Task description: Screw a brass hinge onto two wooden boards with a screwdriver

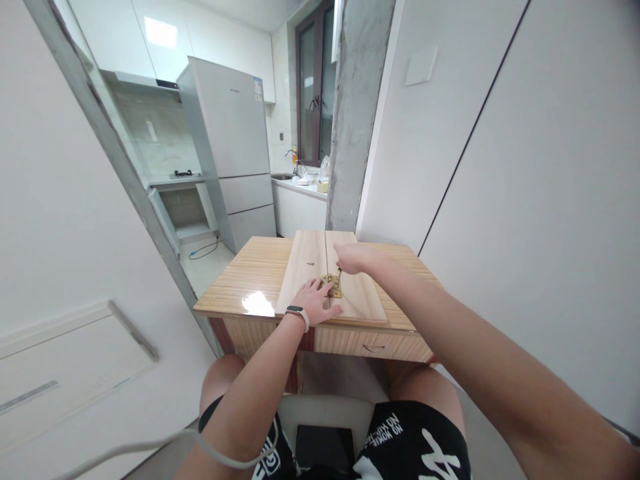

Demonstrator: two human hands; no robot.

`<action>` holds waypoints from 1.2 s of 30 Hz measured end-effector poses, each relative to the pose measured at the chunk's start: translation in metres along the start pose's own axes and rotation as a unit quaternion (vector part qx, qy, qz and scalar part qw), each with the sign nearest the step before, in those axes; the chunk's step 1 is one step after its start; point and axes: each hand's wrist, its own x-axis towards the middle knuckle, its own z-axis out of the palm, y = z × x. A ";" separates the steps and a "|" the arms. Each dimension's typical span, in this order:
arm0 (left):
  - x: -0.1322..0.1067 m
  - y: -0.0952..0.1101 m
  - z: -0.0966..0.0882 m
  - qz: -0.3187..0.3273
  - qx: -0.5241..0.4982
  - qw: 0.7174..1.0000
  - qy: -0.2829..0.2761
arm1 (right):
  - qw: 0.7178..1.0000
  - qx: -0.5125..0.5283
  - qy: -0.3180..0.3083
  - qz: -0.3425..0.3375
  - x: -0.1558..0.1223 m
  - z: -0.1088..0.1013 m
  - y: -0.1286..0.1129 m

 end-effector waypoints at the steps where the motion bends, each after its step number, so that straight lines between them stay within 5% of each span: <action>1: 0.000 0.000 0.000 0.000 0.001 1.000 0.000 | 1.000 -0.011 -0.003 -0.008 0.000 0.002 0.001; 10: -0.001 0.003 -0.004 -0.002 -0.001 1.000 -0.003 | 0.995 -0.050 0.064 -0.059 0.008 0.008 0.003; 22: -0.001 0.003 -0.005 -0.008 -0.003 1.000 -0.005 | 0.999 -0.014 0.045 0.026 0.012 0.003 -0.003; 28: -0.001 0.002 -0.004 -0.004 0.000 1.000 -0.002 | 1.000 -0.008 0.027 -0.014 0.007 0.008 0.001; 36: -0.001 0.005 -0.006 -0.005 -0.001 1.000 -0.004 | 0.994 -0.048 0.078 -0.061 0.007 0.009 0.005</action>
